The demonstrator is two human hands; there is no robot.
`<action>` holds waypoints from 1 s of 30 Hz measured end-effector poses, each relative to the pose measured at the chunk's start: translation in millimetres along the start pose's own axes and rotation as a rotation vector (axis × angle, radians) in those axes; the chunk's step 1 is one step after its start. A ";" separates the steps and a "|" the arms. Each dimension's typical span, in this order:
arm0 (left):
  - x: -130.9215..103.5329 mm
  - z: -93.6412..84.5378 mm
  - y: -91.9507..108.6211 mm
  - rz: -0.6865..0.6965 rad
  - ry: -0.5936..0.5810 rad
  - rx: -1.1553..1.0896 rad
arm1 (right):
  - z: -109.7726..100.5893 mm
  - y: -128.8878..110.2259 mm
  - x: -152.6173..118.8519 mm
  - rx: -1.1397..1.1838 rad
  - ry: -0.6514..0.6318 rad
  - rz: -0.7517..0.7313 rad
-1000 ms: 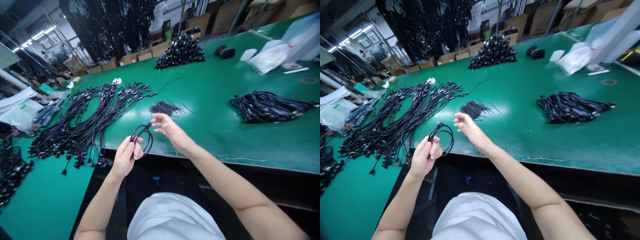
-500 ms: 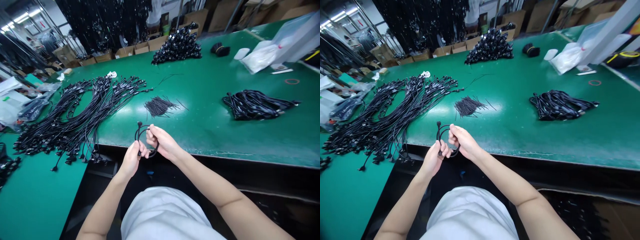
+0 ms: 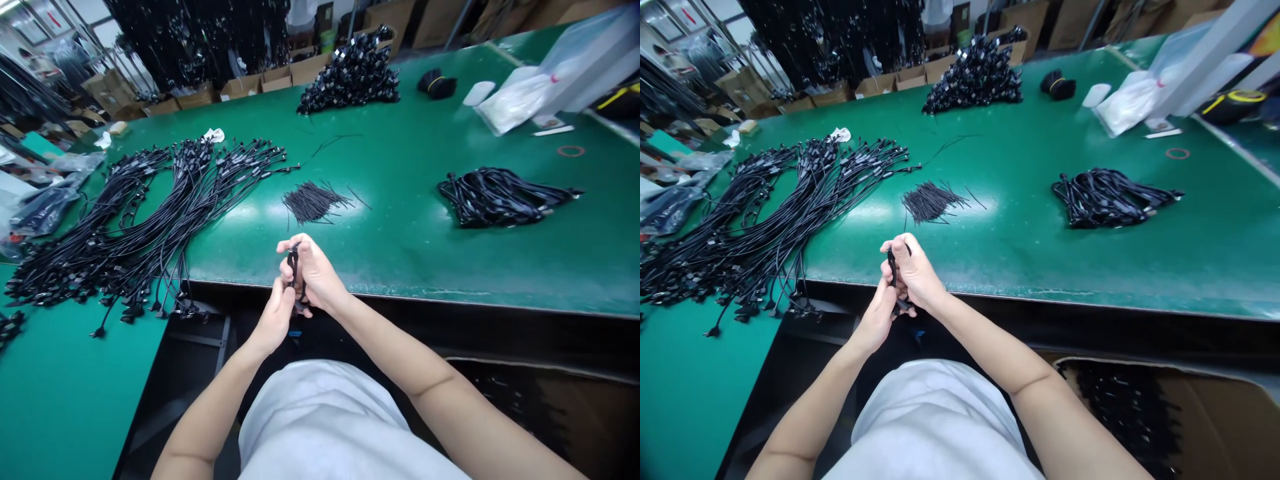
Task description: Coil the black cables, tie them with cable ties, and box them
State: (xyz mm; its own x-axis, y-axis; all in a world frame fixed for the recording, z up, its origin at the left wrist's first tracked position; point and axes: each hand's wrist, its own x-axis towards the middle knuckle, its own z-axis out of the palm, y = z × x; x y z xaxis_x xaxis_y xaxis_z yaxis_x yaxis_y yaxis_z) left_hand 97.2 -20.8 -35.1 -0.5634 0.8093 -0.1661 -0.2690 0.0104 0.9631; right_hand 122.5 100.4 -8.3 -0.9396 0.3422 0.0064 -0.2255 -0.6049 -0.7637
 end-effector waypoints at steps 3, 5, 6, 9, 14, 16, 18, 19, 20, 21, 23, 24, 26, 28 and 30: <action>1.7 5.6 0.7 0.033 0.036 0.193 | -0.8 -5.4 -0.8 -0.071 -0.115 -0.073; 1.7 6.2 1.5 0.021 0.005 0.295 | -0.7 -10.8 -0.4 -0.122 -0.190 -0.013; 1.7 5.5 2.0 0.020 -0.030 0.318 | -0.8 -13.0 0.4 -0.113 -0.203 0.042; 3.0 0.6 2.8 -0.003 -0.152 0.223 | -1.9 -14.8 4.9 0.035 -0.127 0.144; 9.1 -4.0 4.6 -0.093 -0.155 -0.087 | -5.6 -11.6 14.4 0.127 -0.025 0.092; 11.5 -2.5 7.7 -0.129 -0.150 -0.171 | -7.8 -13.6 17.2 0.102 0.025 0.041; 14.0 -0.6 11.9 -0.164 -0.174 -0.227 | -9.9 -17.5 18.3 0.061 0.057 -0.009; 15.5 -0.1 13.9 -0.183 -0.194 -0.249 | -10.9 -19.8 18.3 0.032 0.048 -0.032; 17.3 0.0 15.8 -0.204 -0.212 -0.266 | -11.9 -22.0 18.0 -0.005 0.024 -0.054; 19.3 -0.2 17.4 -0.225 -0.226 -0.279 | -12.9 -24.0 17.5 -0.048 -0.006 -0.076; 24.1 -1.4 19.2 -0.262 -0.246 -0.281 | -15.0 -25.9 16.6 -0.121 -0.048 -0.111; 26.8 -1.9 19.2 -0.280 -0.256 -0.280 | -16.2 -25.6 16.1 -0.145 -0.047 -0.121; 31.7 -1.7 17.2 -0.335 -0.280 -0.308 | -18.4 -22.1 14.6 -0.173 -0.030 -0.114; 35.1 0.2 13.0 -0.407 -0.304 -0.361 | -20.8 -16.9 12.8 -0.179 -0.022 -0.076; 36.5 1.9 8.1 -0.451 -0.301 -0.386 | -26.5 -15.2 13.2 -0.202 -0.029 -0.039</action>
State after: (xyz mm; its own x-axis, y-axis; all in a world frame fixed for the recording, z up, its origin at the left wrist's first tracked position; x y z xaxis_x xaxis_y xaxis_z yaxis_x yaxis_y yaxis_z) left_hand 76.0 9.9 -32.9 -0.1023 0.9044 -0.4143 -0.7191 0.2205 0.6589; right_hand 120.4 133.2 -13.7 -0.9388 0.3400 0.0547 -0.2084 -0.4343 -0.8763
